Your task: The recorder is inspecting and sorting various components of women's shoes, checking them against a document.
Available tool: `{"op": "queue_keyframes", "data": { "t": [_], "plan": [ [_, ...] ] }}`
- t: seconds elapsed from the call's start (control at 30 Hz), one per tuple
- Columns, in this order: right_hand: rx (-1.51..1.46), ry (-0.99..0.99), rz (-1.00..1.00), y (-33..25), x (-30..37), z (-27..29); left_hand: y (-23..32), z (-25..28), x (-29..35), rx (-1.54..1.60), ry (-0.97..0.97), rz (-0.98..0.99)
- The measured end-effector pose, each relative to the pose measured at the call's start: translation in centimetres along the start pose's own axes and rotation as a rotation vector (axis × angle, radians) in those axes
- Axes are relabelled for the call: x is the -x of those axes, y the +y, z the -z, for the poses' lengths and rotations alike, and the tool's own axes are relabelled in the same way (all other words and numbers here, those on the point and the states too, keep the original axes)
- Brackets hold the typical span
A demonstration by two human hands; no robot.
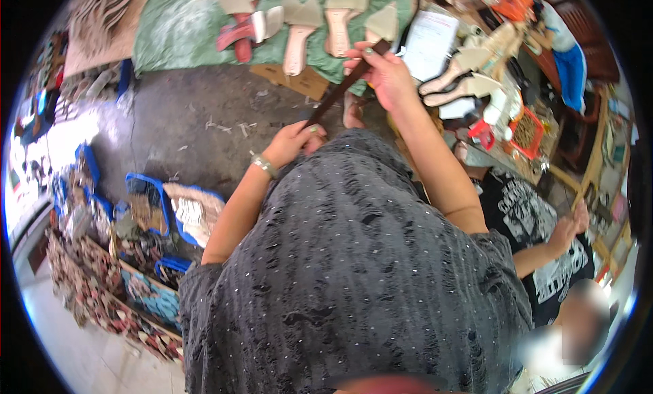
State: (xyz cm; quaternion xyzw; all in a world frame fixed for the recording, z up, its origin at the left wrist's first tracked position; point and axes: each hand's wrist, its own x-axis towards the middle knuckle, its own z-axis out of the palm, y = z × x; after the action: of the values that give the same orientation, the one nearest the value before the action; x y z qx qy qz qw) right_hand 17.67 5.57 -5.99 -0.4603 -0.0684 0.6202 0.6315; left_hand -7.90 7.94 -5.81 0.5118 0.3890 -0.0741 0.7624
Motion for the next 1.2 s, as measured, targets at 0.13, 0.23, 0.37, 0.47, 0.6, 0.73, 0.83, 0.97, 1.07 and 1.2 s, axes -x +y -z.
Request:
{"op": "queue_keyframes", "data": {
  "t": [0.13,0.23,0.37,0.47,0.6,0.73,0.83,0.97,1.07,1.2],
  "plan": [
    [0.025,0.093,0.009,1.3,0.7,0.5,-5.2,2.8,2.4,-0.129,0.096,0.157],
    [0.005,0.119,0.038,1.3,1.2,1.1,-8.0,4.1,4.6,-0.187,0.122,0.231],
    [0.067,0.138,0.026,1.2,2.6,0.6,-12.5,5.5,6.3,-0.271,0.186,0.247],
    [0.038,0.201,0.028,1.4,3.6,0.4,-12.8,5.6,6.6,-0.274,0.199,0.276],
    [0.004,0.239,0.060,2.3,4.3,1.9,-12.1,5.3,6.8,-0.319,0.219,0.349],
    [0.001,0.275,0.113,3.0,5.4,2.9,-12.7,6.4,6.8,-0.370,0.189,0.368],
    [-0.025,0.292,0.117,3.4,6.7,3.5,-12.6,7.1,6.9,-0.437,0.145,0.339],
    [-0.032,0.371,0.119,4.2,8.0,4.5,-14.1,8.0,7.0,-0.366,0.108,0.327],
    [-0.058,0.442,0.110,4.6,8.7,5.3,-14.9,8.2,6.8,-0.353,0.078,0.293],
    [-0.079,0.460,0.138,5.1,9.2,6.1,-15.1,8.0,6.3,-0.410,0.058,0.313]
  ]
}}
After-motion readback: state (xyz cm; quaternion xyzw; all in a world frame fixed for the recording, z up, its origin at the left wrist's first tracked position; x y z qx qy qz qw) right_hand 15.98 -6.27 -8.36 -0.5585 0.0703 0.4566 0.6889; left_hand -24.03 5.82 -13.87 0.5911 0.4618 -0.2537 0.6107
